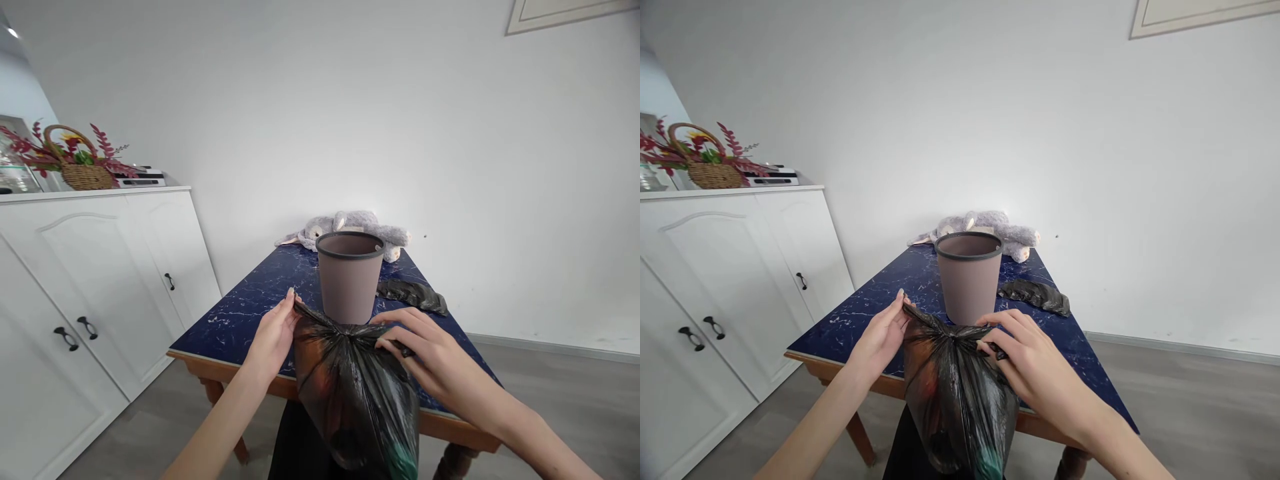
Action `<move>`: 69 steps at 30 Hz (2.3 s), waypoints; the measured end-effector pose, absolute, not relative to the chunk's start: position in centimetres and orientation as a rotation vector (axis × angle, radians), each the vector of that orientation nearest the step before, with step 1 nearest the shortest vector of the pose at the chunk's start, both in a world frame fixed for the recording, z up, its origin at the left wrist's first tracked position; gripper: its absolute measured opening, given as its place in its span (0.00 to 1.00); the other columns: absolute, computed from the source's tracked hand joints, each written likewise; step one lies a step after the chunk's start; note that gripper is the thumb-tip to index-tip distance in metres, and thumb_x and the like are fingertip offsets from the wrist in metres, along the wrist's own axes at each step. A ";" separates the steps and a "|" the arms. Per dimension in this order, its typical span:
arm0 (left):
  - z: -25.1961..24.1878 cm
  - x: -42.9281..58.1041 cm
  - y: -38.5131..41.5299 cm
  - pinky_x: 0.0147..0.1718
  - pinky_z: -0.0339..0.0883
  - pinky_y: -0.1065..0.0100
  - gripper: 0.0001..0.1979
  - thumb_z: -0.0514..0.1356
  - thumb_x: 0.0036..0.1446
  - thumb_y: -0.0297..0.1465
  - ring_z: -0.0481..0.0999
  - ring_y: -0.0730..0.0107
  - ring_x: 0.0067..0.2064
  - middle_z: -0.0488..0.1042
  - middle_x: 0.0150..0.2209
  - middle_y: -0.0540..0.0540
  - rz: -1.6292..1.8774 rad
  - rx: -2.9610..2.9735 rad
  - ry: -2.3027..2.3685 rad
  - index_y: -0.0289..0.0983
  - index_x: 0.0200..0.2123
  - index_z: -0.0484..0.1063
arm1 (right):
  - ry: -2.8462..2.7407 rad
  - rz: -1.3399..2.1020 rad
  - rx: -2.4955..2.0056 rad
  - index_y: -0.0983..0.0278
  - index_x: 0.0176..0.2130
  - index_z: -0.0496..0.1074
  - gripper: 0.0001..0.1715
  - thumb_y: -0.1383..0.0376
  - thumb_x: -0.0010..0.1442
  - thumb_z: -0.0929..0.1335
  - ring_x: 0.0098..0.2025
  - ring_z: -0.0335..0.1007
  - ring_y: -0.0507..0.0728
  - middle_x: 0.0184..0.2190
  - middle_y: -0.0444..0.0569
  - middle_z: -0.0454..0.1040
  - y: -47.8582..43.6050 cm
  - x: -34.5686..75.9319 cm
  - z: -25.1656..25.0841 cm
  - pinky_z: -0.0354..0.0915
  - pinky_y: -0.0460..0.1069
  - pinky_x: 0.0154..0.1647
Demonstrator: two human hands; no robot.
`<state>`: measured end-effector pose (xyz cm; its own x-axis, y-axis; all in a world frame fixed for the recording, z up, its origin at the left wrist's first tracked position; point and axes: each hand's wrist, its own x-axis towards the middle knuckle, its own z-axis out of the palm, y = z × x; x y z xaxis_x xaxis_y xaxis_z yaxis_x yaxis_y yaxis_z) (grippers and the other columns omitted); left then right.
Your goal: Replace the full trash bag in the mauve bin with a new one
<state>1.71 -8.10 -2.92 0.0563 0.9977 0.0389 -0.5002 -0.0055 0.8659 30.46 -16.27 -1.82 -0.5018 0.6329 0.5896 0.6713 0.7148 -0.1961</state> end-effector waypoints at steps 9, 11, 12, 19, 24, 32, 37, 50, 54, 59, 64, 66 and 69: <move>-2.6 3.8 -9.1 0.43 0.70 0.69 0.19 0.75 0.54 0.47 0.75 0.71 0.38 0.76 0.34 0.50 1.498 0.876 0.775 0.37 0.33 0.79 | -2.314 -0.207 -1.089 0.58 0.48 0.77 0.06 0.66 0.71 0.70 0.47 0.75 0.63 0.47 0.50 0.79 -15.2 25.3 -2.8 0.72 0.59 0.46; -2.5 3.7 -9.3 0.44 0.70 0.69 0.19 0.75 0.55 0.48 0.76 0.69 0.40 0.77 0.35 0.49 1.463 0.919 0.796 0.37 0.34 0.80 | -2.289 -0.216 -1.094 0.58 0.43 0.78 0.07 0.68 0.72 0.68 0.46 0.75 0.62 0.44 0.49 0.80 -15.1 25.5 -2.9 0.71 0.58 0.44; -2.5 3.6 -9.4 0.45 0.71 0.67 0.19 0.74 0.56 0.48 0.77 0.67 0.41 0.78 0.36 0.48 1.432 0.956 0.808 0.37 0.35 0.80 | -2.266 -0.215 -1.091 0.58 0.43 0.78 0.08 0.68 0.72 0.68 0.45 0.75 0.62 0.44 0.49 0.81 -15.0 25.9 -2.9 0.71 0.58 0.44; -4.9 0.7 -8.9 0.58 0.66 0.60 0.25 0.68 0.59 0.55 0.76 0.50 0.59 0.82 0.51 0.39 1.370 1.188 1.012 0.40 0.43 0.84 | -1.867 0.027 -1.262 0.58 0.44 0.80 0.14 0.58 0.72 0.65 0.46 0.81 0.64 0.45 0.52 0.84 -14.3 33.3 -2.4 0.75 0.56 0.46; -7.7 -2.2 -7.7 0.58 0.66 0.59 0.25 0.68 0.57 0.56 0.76 0.46 0.58 0.82 0.48 0.38 1.226 1.282 1.239 0.40 0.40 0.84 | -1.637 0.053 -1.532 0.58 0.42 0.82 0.21 0.48 0.65 0.66 0.36 0.81 0.65 0.37 0.50 0.86 -12.8 40.0 -2.1 0.70 0.52 0.30; -9.5 -3.0 -7.1 0.52 0.66 0.62 0.20 0.70 0.56 0.52 0.78 0.49 0.50 0.82 0.41 0.40 1.179 1.400 1.299 0.41 0.34 0.83 | -1.515 -0.221 -1.552 0.60 0.44 0.81 0.21 0.51 0.66 0.65 0.42 0.82 0.66 0.40 0.54 0.85 -9.4 43.2 -5.7 0.71 0.55 0.42; -10.3 -3.3 -6.7 0.50 0.66 0.61 0.20 0.71 0.55 0.52 0.78 0.48 0.49 0.82 0.40 0.39 1.169 1.395 1.291 0.40 0.34 0.83 | -1.489 -0.307 -1.499 0.61 0.46 0.79 0.21 0.52 0.70 0.63 0.47 0.81 0.66 0.46 0.56 0.84 -8.4 43.8 -9.4 0.71 0.56 0.49; -8.6 -0.8 -6.6 0.47 0.67 0.61 0.16 0.62 0.66 0.48 0.79 0.52 0.45 0.82 0.42 0.41 1.232 1.817 1.308 0.42 0.38 0.80 | -1.634 -0.090 -1.470 0.57 0.65 0.71 0.29 0.49 0.71 0.65 0.66 0.72 0.68 0.69 0.54 0.69 -11.2 43.8 -12.8 0.77 0.54 0.47; -5.3 2.6 -5.2 0.57 0.66 0.55 0.09 0.59 0.70 0.39 0.75 0.52 0.54 0.78 0.48 0.40 1.562 2.275 1.217 0.42 0.44 0.75 | -1.623 -0.038 -1.499 0.53 0.70 0.65 0.34 0.47 0.71 0.66 0.67 0.71 0.67 0.71 0.49 0.67 -12.4 44.0 -13.1 0.76 0.50 0.32; -0.1 6.8 -2.6 0.69 0.55 0.45 0.20 0.59 0.71 0.36 0.58 0.49 0.73 0.64 0.69 0.33 1.695 2.769 1.208 0.40 0.63 0.64 | -1.519 -0.218 -1.494 0.56 0.70 0.64 0.35 0.47 0.71 0.66 0.68 0.69 0.70 0.69 0.53 0.70 -14.4 41.9 -12.2 0.75 0.59 0.57; 3.4 9.3 0.3 0.71 0.43 0.38 0.18 0.63 0.70 0.39 0.68 0.48 0.68 0.80 0.57 0.39 1.164 3.092 1.158 0.39 0.58 0.70 | -1.504 -0.400 -1.212 0.59 0.65 0.69 0.24 0.61 0.72 0.68 0.65 0.72 0.68 0.63 0.57 0.75 -17.5 36.5 -11.3 0.68 0.64 0.66; 4.0 9.6 1.3 0.69 0.48 0.41 0.14 0.63 0.70 0.40 0.77 0.51 0.58 0.83 0.51 0.42 0.959 3.132 1.138 0.38 0.53 0.74 | -1.686 -0.320 -1.080 0.58 0.61 0.71 0.20 0.66 0.71 0.68 0.61 0.74 0.65 0.59 0.57 0.76 -18.2 34.6 -11.9 0.71 0.61 0.62; 4.6 9.2 2.1 0.59 0.63 0.51 0.15 0.64 0.70 0.39 0.81 0.53 0.52 0.83 0.52 0.42 0.831 3.131 1.122 0.37 0.54 0.75 | -1.918 -0.070 -1.019 0.57 0.60 0.71 0.19 0.67 0.73 0.66 0.60 0.75 0.63 0.57 0.56 0.76 -17.6 32.7 -13.3 0.73 0.56 0.59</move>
<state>9.16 2.12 4.55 0.6751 0.5171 0.5262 0.6543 -0.7492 -0.1032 32.71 -17.64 -13.31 -0.2220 0.6217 0.7511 0.6750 0.6539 -0.3418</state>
